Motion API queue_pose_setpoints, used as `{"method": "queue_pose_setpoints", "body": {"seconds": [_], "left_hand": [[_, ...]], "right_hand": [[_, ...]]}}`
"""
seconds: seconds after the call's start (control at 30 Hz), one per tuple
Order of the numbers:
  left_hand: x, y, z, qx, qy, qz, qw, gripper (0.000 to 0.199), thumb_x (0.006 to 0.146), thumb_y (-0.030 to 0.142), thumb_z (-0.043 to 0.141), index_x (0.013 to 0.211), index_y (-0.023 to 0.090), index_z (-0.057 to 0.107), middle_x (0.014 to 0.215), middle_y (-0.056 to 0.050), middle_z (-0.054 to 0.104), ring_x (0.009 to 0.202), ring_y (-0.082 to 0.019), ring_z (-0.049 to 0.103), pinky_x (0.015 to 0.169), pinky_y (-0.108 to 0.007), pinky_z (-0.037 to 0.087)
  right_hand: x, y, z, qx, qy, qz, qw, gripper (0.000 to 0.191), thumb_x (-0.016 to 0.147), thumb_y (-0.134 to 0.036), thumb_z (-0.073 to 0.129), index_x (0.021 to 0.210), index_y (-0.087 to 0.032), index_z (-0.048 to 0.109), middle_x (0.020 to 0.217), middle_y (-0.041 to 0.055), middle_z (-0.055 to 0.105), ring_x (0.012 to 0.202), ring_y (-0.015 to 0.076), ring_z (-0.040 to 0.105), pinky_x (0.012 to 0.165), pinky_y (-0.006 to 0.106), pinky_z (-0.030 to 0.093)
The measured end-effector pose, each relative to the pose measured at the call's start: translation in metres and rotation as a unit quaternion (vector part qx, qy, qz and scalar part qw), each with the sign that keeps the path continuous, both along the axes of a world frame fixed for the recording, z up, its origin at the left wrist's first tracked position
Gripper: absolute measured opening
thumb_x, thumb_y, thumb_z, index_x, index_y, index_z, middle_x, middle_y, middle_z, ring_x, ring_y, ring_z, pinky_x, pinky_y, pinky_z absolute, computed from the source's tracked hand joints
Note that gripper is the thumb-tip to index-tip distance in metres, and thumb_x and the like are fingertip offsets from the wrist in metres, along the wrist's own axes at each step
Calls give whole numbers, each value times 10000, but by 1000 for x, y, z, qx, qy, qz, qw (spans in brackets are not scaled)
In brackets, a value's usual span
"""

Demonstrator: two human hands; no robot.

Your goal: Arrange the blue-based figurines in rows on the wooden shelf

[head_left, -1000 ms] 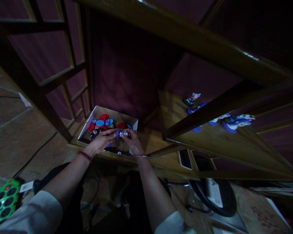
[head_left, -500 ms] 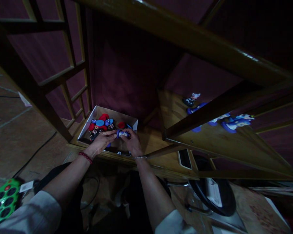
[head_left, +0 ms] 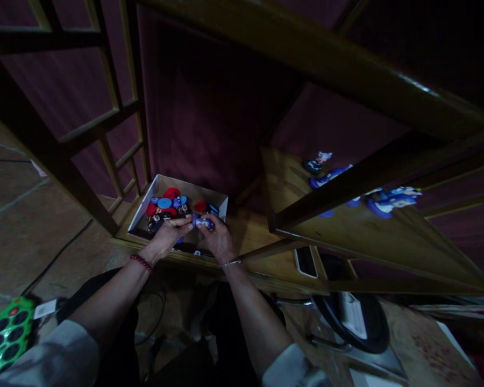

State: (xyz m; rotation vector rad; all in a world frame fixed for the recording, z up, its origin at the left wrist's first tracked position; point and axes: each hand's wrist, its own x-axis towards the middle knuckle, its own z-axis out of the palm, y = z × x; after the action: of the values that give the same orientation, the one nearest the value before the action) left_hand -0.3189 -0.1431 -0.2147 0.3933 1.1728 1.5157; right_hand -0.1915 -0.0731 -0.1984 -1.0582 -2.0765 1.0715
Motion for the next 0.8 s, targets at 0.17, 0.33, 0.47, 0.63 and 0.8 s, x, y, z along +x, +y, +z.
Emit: {"method": "queue_pose_setpoints", "body": {"seconds": [0.17, 0.33, 0.47, 0.63, 0.8], "left_hand": [[-2, -2, -1, -2, 30, -1, 1000, 475, 455, 310, 802, 894, 159, 695, 918, -58, 692, 997, -224, 560, 962, -379, 365], [-4, -3, -3, 6, 43, 3, 999, 449, 467, 319, 795, 871, 149, 700, 868, -60, 702, 1027, -240, 548, 974, -385, 356], [-4, -5, -4, 7, 58, -6, 998, 410, 480, 309, 792, 850, 158, 705, 881, -53, 702, 1030, -248, 547, 996, -402, 330], [-5, -7, -2, 16, 55, 3, 998, 408, 488, 282, 788, 867, 160, 699, 967, -60, 684, 1070, -248, 531, 1006, -390, 325], [-6, -9, -4, 23, 67, 2, 998, 385, 506, 291, 782, 861, 168, 703, 981, -55, 680, 1065, -248, 536, 1009, -394, 328]], "right_hand": [[-2, -2, 3, -9, -4, -5, 1000, 158, 736, -315, 554, 866, -236, 594, 856, -14, 622, 771, 148, 560, 735, 263, 427], [-5, -4, -3, -22, 0, -24, 999, 176, 724, -335, 563, 873, -248, 600, 841, -17, 633, 751, 150, 568, 720, 272, 447], [-7, -5, -9, -33, 0, -41, 999, 173, 710, -337, 578, 860, -255, 608, 859, -17, 644, 758, 153, 580, 738, 283, 457], [-8, -7, -11, -47, 9, -54, 997, 190, 684, -360, 602, 842, -256, 621, 838, -20, 655, 776, 158, 589, 753, 290, 466], [-11, -8, -17, -77, 27, -65, 994, 209, 665, -377, 617, 827, -247, 631, 856, -19, 661, 782, 156, 593, 770, 297, 466]]}}
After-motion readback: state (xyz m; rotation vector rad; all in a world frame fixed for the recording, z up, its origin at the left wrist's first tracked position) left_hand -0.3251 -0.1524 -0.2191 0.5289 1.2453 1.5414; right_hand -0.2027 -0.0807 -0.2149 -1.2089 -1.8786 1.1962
